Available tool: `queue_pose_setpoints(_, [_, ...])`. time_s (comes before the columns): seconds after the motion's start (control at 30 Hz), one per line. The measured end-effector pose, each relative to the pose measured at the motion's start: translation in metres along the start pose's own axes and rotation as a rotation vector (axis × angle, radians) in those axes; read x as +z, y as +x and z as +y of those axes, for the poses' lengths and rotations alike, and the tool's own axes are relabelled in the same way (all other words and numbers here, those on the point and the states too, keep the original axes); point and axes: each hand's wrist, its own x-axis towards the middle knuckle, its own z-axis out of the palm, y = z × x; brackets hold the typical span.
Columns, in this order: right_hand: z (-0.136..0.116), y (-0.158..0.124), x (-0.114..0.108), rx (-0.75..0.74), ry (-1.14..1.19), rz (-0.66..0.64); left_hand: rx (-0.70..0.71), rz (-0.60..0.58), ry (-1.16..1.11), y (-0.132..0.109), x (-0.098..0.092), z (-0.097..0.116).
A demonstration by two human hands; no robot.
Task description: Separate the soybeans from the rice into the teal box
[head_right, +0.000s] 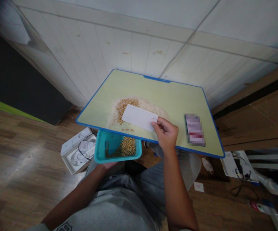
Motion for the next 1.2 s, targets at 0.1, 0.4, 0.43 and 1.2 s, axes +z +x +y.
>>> queue_pose_setpoints(0.1, [0.000, 0.004, 0.001, 0.023, 0.025, -0.001, 0.005, -0.021, 0.008, -0.002, 0.004, 0.001])
queue_pose_setpoints(0.4, [-0.001, 0.008, -0.014, 0.057, 0.080, 0.061, -0.002, -0.066, 0.074, 0.000, -0.002, 0.000])
queue_pose_setpoints(0.43, [-0.002, 0.007, -0.015, 0.060, 0.082, 0.053, 0.003, -0.078, 0.078, 0.001, -0.003, -0.001])
queue_pose_setpoints(1.2, [-0.006, 0.000, -0.023, 0.073, 0.015, -0.037, 0.040, -0.152, 0.050, -0.013, 0.011, 0.004])
